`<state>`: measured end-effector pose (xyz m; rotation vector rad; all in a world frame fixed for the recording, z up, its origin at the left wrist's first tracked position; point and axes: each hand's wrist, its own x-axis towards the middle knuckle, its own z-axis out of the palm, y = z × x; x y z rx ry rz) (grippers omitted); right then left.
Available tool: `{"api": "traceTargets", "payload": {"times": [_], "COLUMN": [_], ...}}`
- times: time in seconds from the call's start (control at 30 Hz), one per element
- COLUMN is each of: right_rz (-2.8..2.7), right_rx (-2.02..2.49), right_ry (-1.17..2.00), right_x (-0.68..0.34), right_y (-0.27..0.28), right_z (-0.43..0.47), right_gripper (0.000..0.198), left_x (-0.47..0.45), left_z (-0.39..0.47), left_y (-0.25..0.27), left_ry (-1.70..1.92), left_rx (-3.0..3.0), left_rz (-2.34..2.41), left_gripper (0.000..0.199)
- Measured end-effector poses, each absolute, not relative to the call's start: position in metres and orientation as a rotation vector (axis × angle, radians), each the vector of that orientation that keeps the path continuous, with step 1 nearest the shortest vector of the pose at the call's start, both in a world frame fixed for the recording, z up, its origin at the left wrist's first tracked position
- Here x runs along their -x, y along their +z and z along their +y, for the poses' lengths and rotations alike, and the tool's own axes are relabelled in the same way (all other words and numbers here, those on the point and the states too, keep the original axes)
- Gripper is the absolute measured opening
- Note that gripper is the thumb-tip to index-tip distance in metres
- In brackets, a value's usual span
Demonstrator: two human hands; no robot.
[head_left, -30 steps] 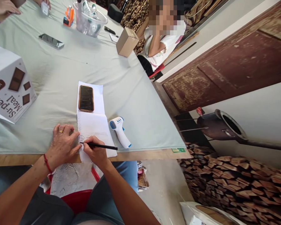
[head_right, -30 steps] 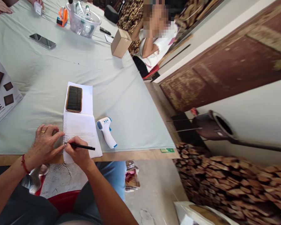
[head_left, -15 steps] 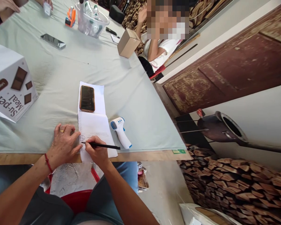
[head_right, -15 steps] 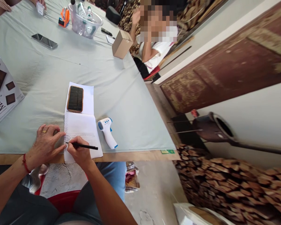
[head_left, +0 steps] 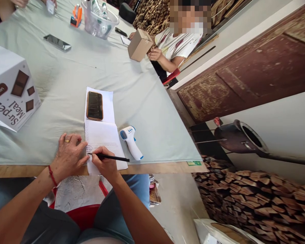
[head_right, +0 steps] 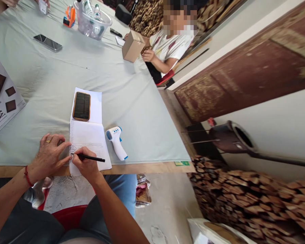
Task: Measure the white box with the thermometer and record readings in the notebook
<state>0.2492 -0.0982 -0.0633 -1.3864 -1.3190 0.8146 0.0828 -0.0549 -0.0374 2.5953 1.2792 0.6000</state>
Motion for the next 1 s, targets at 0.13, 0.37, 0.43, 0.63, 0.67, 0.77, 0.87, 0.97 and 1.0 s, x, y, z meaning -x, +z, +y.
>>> {"api": "traceTargets", "payload": {"times": [0.13,0.37,0.43,0.63,0.67,0.77,0.87,0.97,1.0], "right_rz": [-1.334,-1.309,-1.297,-1.285,-1.272,-1.245,-1.257,-1.269,-1.270], "right_rx": [1.383,1.396,1.399,1.388,1.387,1.392,1.383,1.381,1.384], "right_ry": [0.802,0.794,0.777,0.781,0.777,0.758,0.769,0.766,0.759], "right_x": [-0.2495,-0.2494,-0.2490,-0.2486,-0.2488,-0.2493,-0.2489,-0.2482,-0.2481], "right_y": [-0.0610,-0.0628,-0.0640,-0.0640,-0.0637,-0.0627,-0.0617,-0.0608,-0.0607], "right_z": [-0.0981,-0.0981,-0.0982,-0.0988,-0.0989,-0.0986,-0.0982,-0.0978,-0.0978], "right_gripper": [0.006,0.005,0.005,0.006,0.005,0.004,0.004,0.005,0.005], "left_x": [-0.0828,-0.0831,-0.0831,-0.0828,-0.0828,-0.0829,-0.0829,-0.0827,-0.0825], "left_z": [-0.0551,-0.0550,-0.0549,-0.0552,-0.0553,-0.0552,-0.0549,-0.0548,-0.0547], "left_y": [-0.0369,-0.0363,-0.0360,-0.0356,-0.0356,-0.0354,-0.0352,-0.0353,-0.0353], "left_ry": [0.602,0.625,0.622,0.578,0.577,0.583,0.580,0.572,0.574], "left_rx": [-2.590,-2.567,-2.571,-2.619,-2.622,-2.619,-2.617,-2.625,-2.624], "left_rz": [1.276,1.277,1.275,1.282,1.282,1.281,1.281,1.284,1.282], "left_gripper": [0.027,0.025,0.025,0.026,0.026,0.026,0.025,0.026,0.026]}}
